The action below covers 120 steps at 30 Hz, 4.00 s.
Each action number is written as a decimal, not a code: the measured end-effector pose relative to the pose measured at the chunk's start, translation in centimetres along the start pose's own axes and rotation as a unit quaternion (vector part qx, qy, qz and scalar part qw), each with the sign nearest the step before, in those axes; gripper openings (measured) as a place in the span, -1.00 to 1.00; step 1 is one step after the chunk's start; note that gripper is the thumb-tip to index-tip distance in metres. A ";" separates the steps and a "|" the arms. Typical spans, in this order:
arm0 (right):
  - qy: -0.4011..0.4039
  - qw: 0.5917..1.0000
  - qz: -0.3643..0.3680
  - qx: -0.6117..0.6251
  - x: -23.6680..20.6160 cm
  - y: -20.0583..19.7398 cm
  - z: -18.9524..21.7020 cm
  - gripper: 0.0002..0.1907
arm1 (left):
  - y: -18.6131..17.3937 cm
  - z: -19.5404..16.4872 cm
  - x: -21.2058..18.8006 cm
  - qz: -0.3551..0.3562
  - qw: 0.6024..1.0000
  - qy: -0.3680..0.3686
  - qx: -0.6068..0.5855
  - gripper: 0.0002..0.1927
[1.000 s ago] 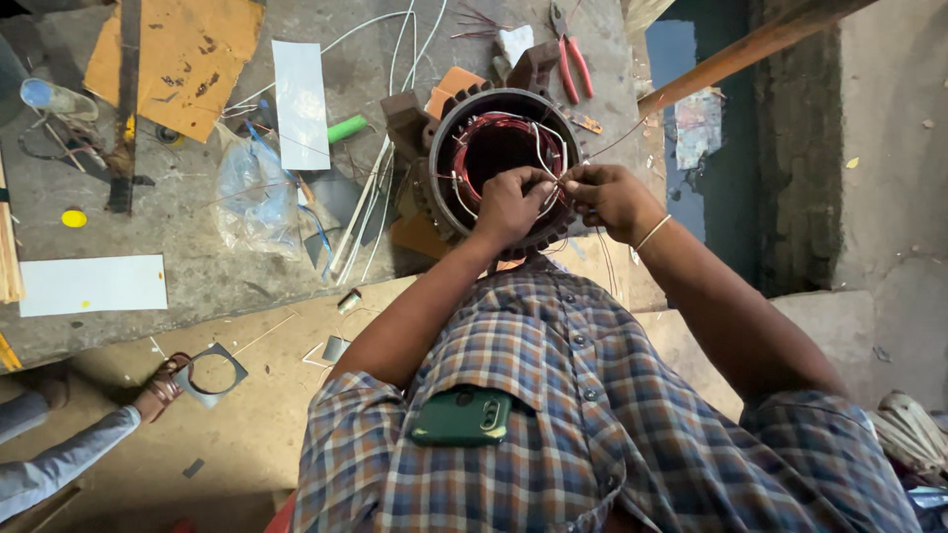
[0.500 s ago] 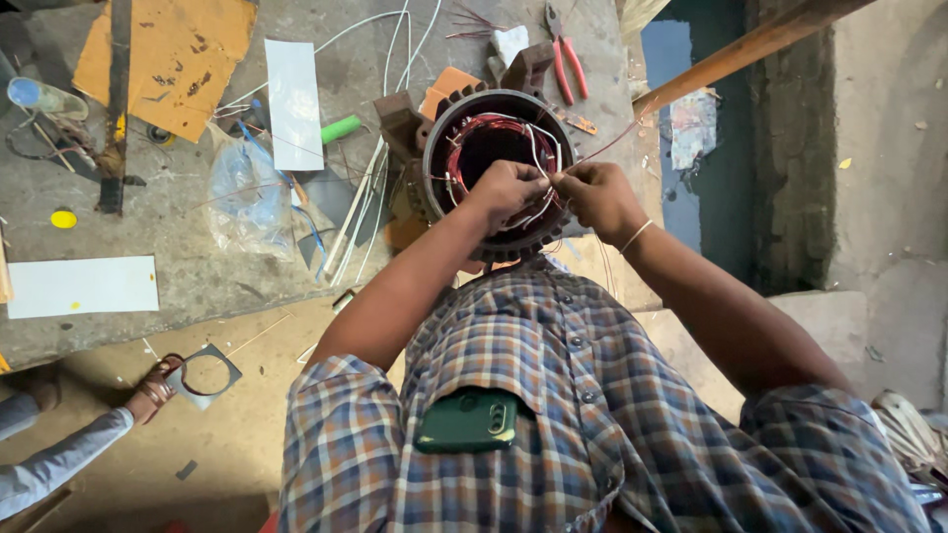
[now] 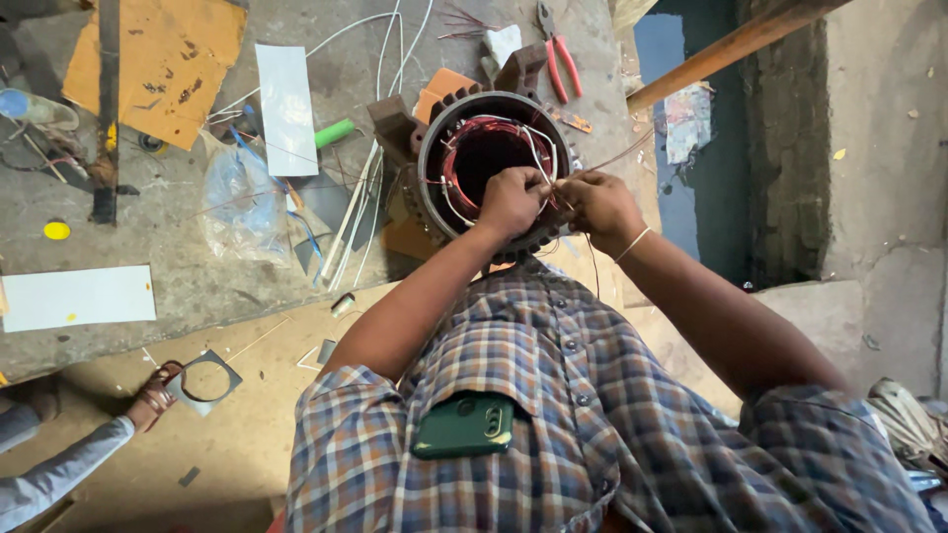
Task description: The person works on a copper-wound motor stator set on a concrete workbench, threading white insulating sleeves and wires through the winding slots and adjusting the coils by hand. Near the end they pick up pliers and use them to grip and pull wires from the stator.
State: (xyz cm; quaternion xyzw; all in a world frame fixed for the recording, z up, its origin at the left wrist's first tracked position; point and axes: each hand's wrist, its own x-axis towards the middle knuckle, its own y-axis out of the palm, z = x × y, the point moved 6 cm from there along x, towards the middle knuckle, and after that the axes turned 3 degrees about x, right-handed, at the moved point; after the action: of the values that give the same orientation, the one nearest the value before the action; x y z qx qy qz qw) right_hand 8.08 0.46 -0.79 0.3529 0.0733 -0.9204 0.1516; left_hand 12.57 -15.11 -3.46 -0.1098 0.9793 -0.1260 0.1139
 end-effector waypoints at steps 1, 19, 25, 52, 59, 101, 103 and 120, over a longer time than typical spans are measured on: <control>0.007 1.000 -0.001 0.016 -0.2 0.1 0.0 -0.88 | 0.1 0.2 0.1 0.013 1.000 -0.002 -0.006 -0.82; -0.694 0.310 0.155 -0.631 -10.3 5.6 10.3 -0.68 | 0.1 1.3 0.3 0.094 0.990 -0.081 -0.070 -0.86; -0.601 0.422 0.160 -0.660 -8.3 5.4 9.0 -0.77 | 0.4 1.5 0.4 0.093 0.985 -0.088 -0.115 -0.85; -0.655 0.323 0.220 -0.646 -9.0 5.1 10.6 -0.67 | 0.3 0.9 0.4 0.066 0.997 -0.008 -0.035 -0.80; -0.270 0.861 0.119 -0.414 -1.9 1.4 6.0 -0.82 | -0.1 0.9 0.6 0.050 0.998 0.004 -0.025 -0.83; -0.245 0.703 0.179 -0.643 0.4 2.1 6.4 -0.77 | -0.2 -0.8 -0.3 0.015 0.998 0.050 0.017 -0.84; -0.226 0.705 0.216 -0.636 1.8 1.7 5.8 -0.76 | -0.2 -0.5 -0.2 0.011 0.998 0.057 0.017 -0.85; -0.544 0.492 0.298 -0.611 -7.6 2.9 10.3 -0.49 | 0.4 0.2 0.2 0.038 0.997 0.051 0.047 -0.80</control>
State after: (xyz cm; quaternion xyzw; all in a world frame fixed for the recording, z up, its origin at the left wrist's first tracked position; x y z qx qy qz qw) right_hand 7.92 -3.00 11.83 -0.3979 0.4112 -0.5545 0.6043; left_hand 12.39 -14.80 -3.80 -0.0602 0.9803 -0.1730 0.0739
